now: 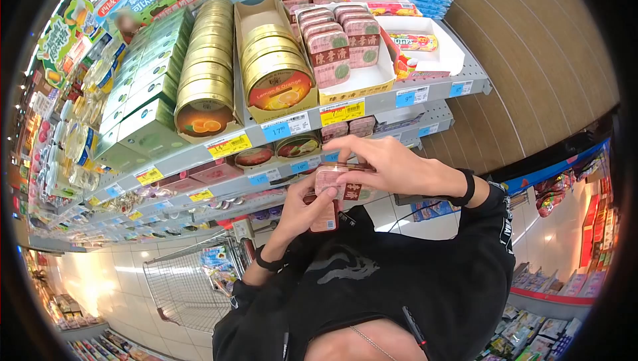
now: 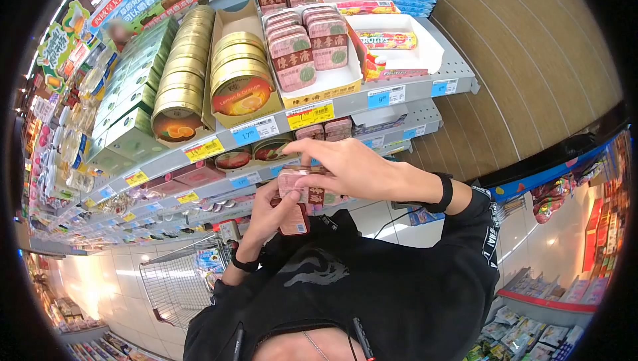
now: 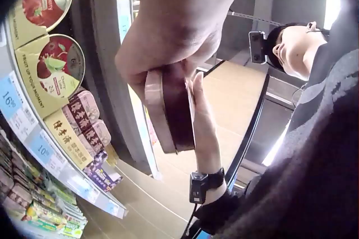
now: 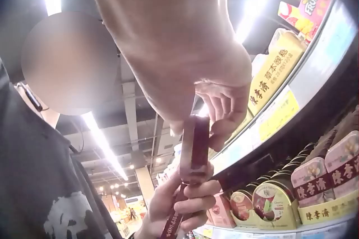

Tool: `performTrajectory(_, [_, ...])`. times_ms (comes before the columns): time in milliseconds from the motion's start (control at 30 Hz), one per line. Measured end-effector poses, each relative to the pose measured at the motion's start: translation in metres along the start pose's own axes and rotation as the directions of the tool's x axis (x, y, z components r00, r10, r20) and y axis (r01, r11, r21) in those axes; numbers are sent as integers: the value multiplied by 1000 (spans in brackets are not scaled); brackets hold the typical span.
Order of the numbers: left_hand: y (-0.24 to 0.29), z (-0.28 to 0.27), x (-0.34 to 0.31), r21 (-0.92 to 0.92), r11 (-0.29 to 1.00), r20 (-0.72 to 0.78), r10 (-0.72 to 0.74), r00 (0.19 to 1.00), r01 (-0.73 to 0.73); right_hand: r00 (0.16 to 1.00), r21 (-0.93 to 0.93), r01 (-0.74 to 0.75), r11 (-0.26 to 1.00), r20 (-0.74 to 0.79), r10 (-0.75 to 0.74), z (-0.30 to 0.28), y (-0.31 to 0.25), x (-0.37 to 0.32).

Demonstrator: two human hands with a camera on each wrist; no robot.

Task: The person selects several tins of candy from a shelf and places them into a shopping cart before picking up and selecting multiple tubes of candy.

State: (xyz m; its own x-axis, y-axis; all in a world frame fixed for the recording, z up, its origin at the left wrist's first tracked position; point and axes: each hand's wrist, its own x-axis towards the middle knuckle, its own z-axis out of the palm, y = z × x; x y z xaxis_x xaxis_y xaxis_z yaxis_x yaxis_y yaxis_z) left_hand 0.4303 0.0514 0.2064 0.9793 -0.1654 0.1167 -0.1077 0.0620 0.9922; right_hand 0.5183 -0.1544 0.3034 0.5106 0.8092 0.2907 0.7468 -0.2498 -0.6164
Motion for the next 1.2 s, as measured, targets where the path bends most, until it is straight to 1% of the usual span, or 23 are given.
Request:
performTrajectory(33, [0, 3, -2, 1, 1000, 4, 1, 1000, -1, 998, 65, -65, 996, 3, 64, -2, -1, 1])
performTrajectory(100, [-1, 6, -5, -334, 942, -93, -18, 995, -14, 997, 109, -73, 991, -19, 75, -7, 2, 1])
performTrajectory(133, [-9, 5, -5, -469, 883, -59, 6, 998, -33, 996, 155, -78, 985, -35, 84, -8, 3, -1])
performTrajectory(167, [-9, 4, -5, -469, 883, -58, 5, 998, -32, 996, 156, -79, 985, -35, 86, -10, 3, -2])
performTrajectory(233, [-8, 6, -2, -400, 917, 4, -11, 1000, 11, 988, 153, -124, 980, -74, 136, -16, -3, -5])
performTrajectory(267, [-3, 6, 1, -312, 949, 38, -28, 999, 38, 981, 136, -110, 985, -142, 130, -21, -9, -5])
performTrajectory(300, [4, 9, 3, -316, 948, 36, -29, 999, 39, 982, 136, -112, 984, -137, 131, -31, -14, -3])
performTrajectory(367, [16, 16, 6, -311, 948, 37, -54, 998, 63, 928, -147, -59, 987, -373, -1, -62, -19, 5])
performTrajectory(433, [6, 13, 5, -334, 939, 62, -65, 996, 82, 839, -93, -91, 991, -543, 26, -94, -13, 16])
performTrajectory(500, [0, 10, 3, -348, 932, 92, -73, 993, 101, 809, -171, -121, 978, -588, -2, -124, -7, 28])
performTrajectory(533, [-1, 10, 3, -345, 933, 98, -78, 992, 107, 806, -171, -124, 977, -593, -1, -132, 2, 35])
performTrajectory(600, [-2, 10, 0, -340, 934, 107, -80, 991, 112, 869, -315, -221, 923, -493, 39, -140, 17, 46])
performTrajectory(633, [-3, 10, -1, -355, 927, 107, -90, 990, 123, 867, -316, -222, 922, -497, 39, -140, 22, 51])
performTrajectory(700, [-4, 9, -4, -367, 922, 107, -94, 990, 127, 917, -398, -202, 895, -397, 30, -138, 26, 62])
performTrajectory(767, [-6, 6, -8, -363, 924, 74, -97, 992, 118, 919, -399, -200, 895, -393, 30, -135, 29, 65])
performTrajectory(833, [-7, 5, -10, -374, 921, 50, -97, 994, 109, 936, -362, -242, 900, -330, 119, -134, 38, 70])
performTrajectory(900, [-9, 3, -13, -384, 918, 25, -100, 995, 102, 948, -346, -198, 917, -306, 89, -131, 53, 72])
performTrajectory(967, [-12, 2, -14, -382, 918, 26, -104, 994, 106, 953, -370, -143, 918, -301, 26, -128, 56, 73])
performTrajectory(1000, [-12, 2, -14, -383, 918, 20, -104, 994, 103, 955, -426, -96, 900, -294, -37, -128, 56, 73])
performTrajectory(1033, [-12, 2, -14, -381, 919, 22, -97, 995, 98, 956, -425, -92, 901, -291, -39, -127, 58, 73])
performTrajectory(1100, [-11, 3, -14, -379, 920, 25, -93, 995, 96, 916, -578, -8, 816, -331, -226, -124, 61, 72])
performTrajectory(1133, [-10, 3, -14, -374, 922, 28, -94, 995, 98, 916, -577, -9, 817, -332, -225, -124, 60, 72])
performTrajectory(1200, [-10, 4, -14, -368, 924, 35, -97, 995, 104, 936, -522, -89, 848, -336, -108, -124, 55, 71])
